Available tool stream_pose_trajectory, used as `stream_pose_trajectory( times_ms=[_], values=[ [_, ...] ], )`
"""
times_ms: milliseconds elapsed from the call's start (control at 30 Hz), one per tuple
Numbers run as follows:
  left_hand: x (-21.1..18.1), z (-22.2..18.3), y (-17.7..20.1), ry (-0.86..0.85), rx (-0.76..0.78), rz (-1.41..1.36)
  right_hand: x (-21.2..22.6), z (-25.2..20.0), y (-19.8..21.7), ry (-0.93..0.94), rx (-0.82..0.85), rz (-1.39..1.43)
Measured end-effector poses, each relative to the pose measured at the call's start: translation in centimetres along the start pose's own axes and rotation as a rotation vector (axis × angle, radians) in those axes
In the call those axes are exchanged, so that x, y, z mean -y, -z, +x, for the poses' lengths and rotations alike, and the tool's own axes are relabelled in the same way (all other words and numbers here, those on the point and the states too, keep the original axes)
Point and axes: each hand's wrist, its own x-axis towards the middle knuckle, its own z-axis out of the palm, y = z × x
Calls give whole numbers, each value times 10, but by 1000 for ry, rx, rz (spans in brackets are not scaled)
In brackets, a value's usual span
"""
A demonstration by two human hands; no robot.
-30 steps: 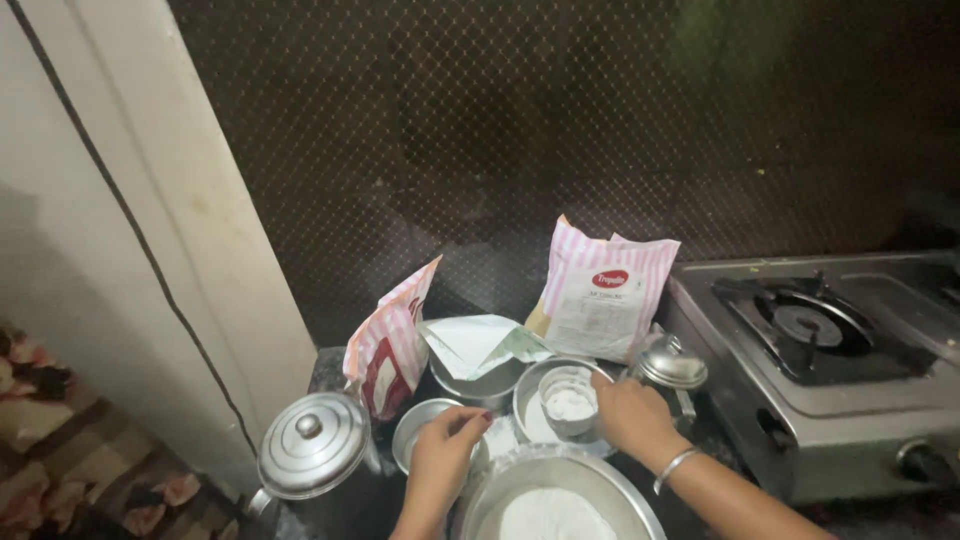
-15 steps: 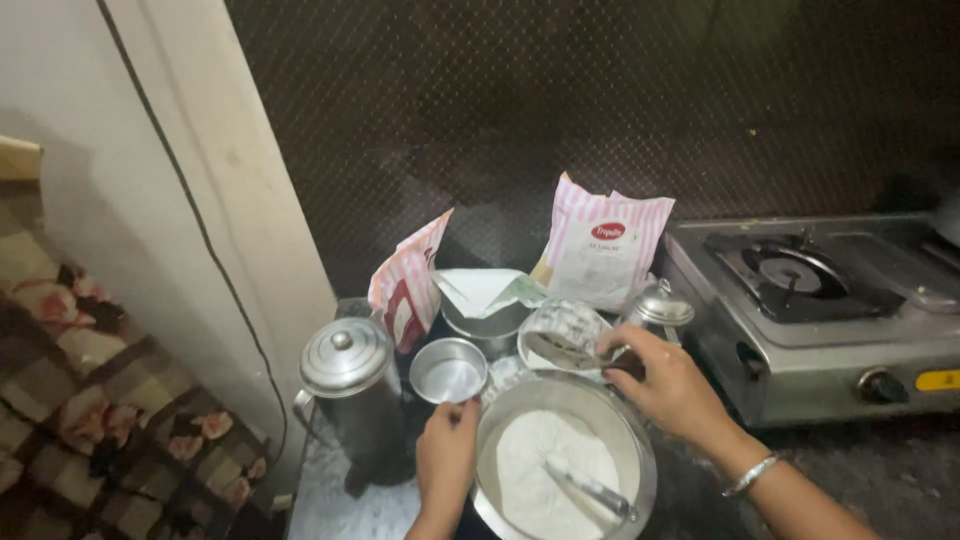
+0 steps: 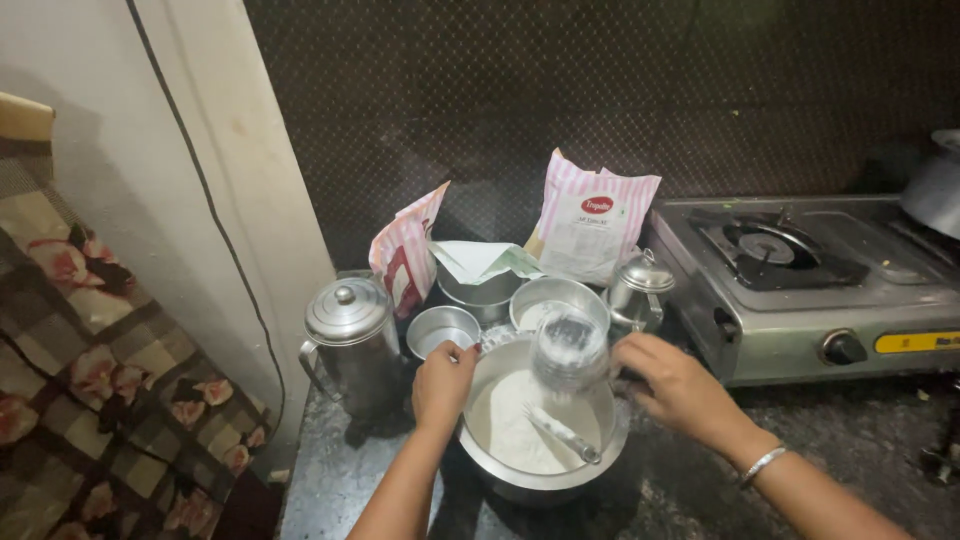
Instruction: The person pours flour from a bag into a measuring cup and then into a bowl. They add liquid from a metal pitcher and whisk the mixture by hand until it reaches a smooth consistency.
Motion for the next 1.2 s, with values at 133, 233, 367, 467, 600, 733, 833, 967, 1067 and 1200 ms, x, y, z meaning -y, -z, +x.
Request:
stream_pose_trajectory(
  times_ms=[133,233,367,467,600,733,833,967,1067,1200],
  values=[
    [2,-2,1,-22,6,-1,1,-5,-5,97,197,-53],
    [-2,-3,3,-24,-13,-3,4,-5,-3,-35,44,66],
    [-7,-10,6,-44,-7,20,5,-9,-1,-5,107,57],
    [-6,-9,6,-49,-13,22,5,-11,2,-13,-13,47],
    [-14,-15,11,-43,-2,22,-8,-16,-5,-10,154,-23],
    [-16,-14,12,-53,6,63,3,-10,0,-188,189,-258],
    [-15,-14,12,-51,-1,83,-1,-9,-8,-146,37,-181],
    [-17,-16,12,-71,-11,88,-17,-10,-18,-142,204,-172],
    [-15,-16,12,-78,-16,95,-77,-22,-39,-101,347,-107],
    [-17,-18,16,-70,-14,100,-142,-36,-69,-443,298,956]
  ],
)
